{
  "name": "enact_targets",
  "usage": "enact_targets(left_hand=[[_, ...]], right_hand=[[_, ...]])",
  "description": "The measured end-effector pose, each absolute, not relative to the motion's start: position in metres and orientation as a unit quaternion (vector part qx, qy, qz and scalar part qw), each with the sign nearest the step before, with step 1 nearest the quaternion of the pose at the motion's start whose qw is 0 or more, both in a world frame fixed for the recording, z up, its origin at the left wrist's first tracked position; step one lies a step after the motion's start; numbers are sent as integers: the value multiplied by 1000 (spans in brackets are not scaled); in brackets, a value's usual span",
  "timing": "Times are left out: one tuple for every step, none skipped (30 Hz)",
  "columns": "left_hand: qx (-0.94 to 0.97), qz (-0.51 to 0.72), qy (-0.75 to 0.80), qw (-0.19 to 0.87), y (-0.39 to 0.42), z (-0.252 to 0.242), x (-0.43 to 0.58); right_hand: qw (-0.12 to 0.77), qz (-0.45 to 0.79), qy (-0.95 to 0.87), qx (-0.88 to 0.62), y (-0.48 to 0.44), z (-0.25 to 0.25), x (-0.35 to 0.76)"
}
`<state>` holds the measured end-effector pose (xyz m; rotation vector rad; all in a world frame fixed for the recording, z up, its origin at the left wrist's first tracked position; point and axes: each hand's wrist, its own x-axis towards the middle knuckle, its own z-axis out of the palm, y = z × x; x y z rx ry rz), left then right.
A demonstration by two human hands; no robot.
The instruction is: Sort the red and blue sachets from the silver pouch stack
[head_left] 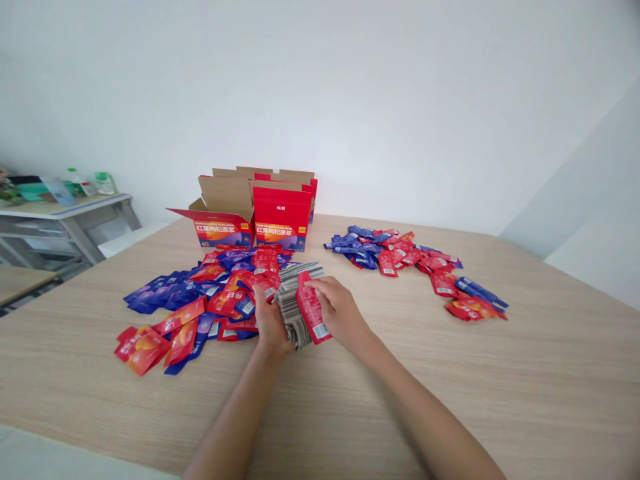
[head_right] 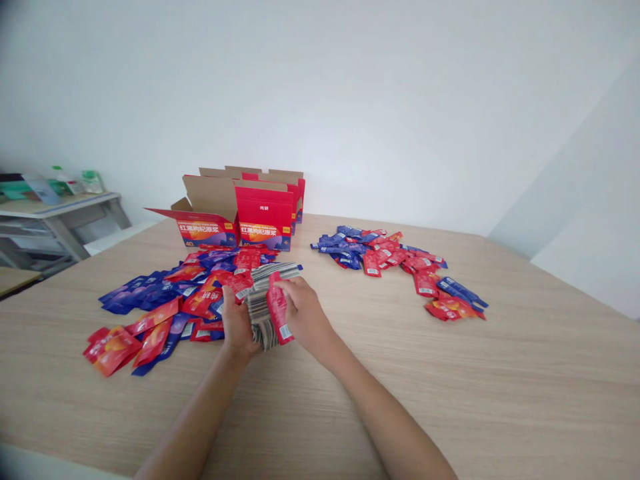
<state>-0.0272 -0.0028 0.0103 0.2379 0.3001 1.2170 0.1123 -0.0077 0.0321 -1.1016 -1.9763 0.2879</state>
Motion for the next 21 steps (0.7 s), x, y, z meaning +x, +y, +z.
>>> enact_targets(left_hand=[[111, 567, 133, 806, -2, 9, -28], [111, 565, 127, 808, -1, 7, -29], [110, 565, 123, 809, 0, 5, -29], [108, 566, 120, 809, 2, 3, -30], [105, 569, 118, 807, 4, 2, -31], [102, 574, 116, 804, 5, 0, -32], [101, 582, 112, 799, 6, -2, -32], [99, 589, 109, 794, 7, -3, -33], [99, 594, 106, 791, 8, -4, -33], [100, 594, 103, 792, 8, -4, -33], [101, 589, 101, 795, 8, -5, -33], [102, 581, 101, 801, 7, -5, -32], [102, 572, 105, 807, 6, -4, -31], [101, 564, 110, 812, 5, -4, -30], [100, 559, 118, 814, 3, -3, -29], [98, 558, 128, 814, 2, -2, -27], [96, 559, 136, 812, 2, -1, -26], [95, 561, 141, 810, 1, 0, -25], [95, 564, 142, 808, 2, 0, -25], [97, 568, 141, 805, 2, 1, -25], [99, 574, 140, 801, 3, 1, -26]], right_hand=[[416, 113, -778, -456, -5, 28, 111], [410, 104, -774, -472, -4, 24, 109], [402, 86, -772, -485, -5, 20, 106], [392, 60, -773, -495, -6, 16, 102], [383, 30, -777, -500, -7, 13, 98], [373, 0, -783, -497, -9, 11, 94], [361, -23, -794, -488, -10, 9, 91], [349, -35, -808, -474, -11, 8, 89], [338, -36, -821, -459, -11, 7, 87], [328, -31, -833, -445, -11, 6, 87], [321, -26, -841, -435, -10, 6, 87], [317, -23, -845, -429, -10, 6, 88], [318, -24, -847, -425, -9, 5, 89], [321, -27, -847, -422, -8, 4, 90], [324, -29, -849, -417, -7, 4, 91], [326, -30, -851, -411, -6, 2, 92], [326, -30, -854, -405, -5, 2, 94], [322, -28, -857, -402, -4, 1, 95], [315, -24, -860, -402, -4, 1, 96], [303, -19, -864, -403, -4, 2, 96], [289, -14, -868, -404, -4, 3, 97]])
